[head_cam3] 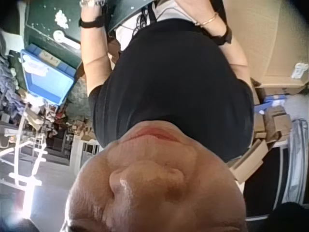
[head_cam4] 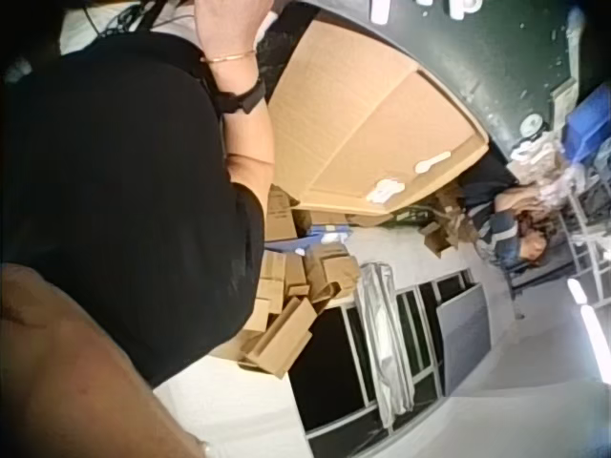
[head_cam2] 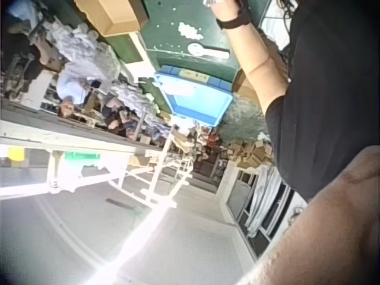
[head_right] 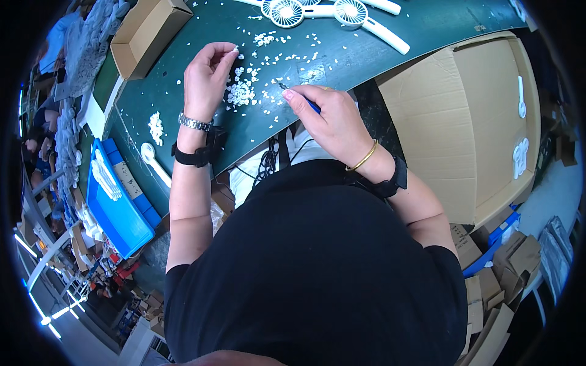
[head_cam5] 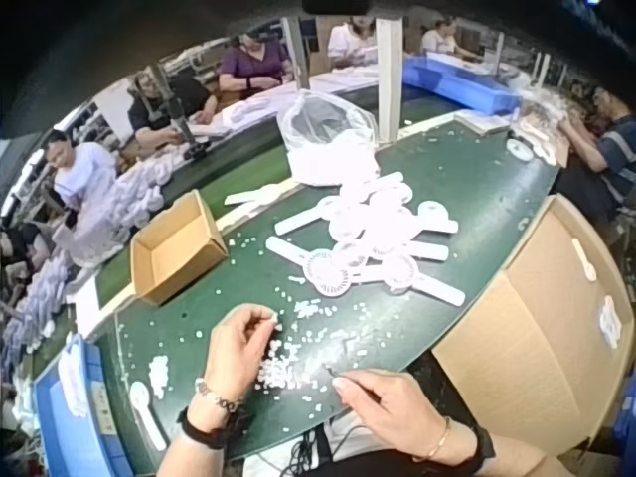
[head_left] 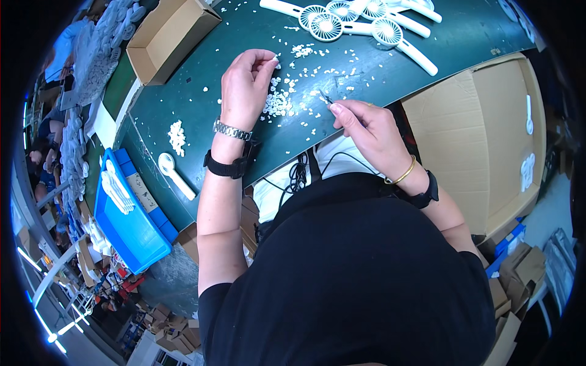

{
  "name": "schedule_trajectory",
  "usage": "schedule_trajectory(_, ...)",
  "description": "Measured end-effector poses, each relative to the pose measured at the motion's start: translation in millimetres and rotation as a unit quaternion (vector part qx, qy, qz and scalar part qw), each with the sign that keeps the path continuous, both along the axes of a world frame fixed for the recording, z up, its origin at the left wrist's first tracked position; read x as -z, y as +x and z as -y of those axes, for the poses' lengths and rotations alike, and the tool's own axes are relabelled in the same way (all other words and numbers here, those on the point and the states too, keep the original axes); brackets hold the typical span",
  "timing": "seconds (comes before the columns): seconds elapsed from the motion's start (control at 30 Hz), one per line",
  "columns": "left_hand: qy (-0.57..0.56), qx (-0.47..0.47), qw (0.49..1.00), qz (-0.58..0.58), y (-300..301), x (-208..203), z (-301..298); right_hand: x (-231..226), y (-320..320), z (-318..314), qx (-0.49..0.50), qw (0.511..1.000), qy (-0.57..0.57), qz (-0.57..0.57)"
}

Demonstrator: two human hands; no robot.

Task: Assembling small handheld fans by placing circular motor components into white plastic housings.

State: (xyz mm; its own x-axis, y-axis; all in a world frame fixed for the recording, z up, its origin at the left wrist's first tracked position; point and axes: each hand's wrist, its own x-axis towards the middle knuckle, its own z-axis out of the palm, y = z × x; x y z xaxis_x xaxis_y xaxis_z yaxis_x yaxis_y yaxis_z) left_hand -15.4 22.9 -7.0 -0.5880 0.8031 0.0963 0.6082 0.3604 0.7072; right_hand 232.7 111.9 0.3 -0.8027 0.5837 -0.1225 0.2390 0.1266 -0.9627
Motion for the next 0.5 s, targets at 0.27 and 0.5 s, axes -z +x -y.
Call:
schedule_trajectory(0.27, 0.053, 0.008, 0.985, 0.162, 11.0, -7.4, 6.8, -1.5, -0.4, -0.7, -0.003, 1.0, -0.019, -0.002)
schedule_trajectory(0.5, 0.089, 0.035, 0.896, 0.434, 51.3, -29.0, 25.8, -3.6, -2.9, 1.3, -0.017, 0.999, -0.025, -0.027)
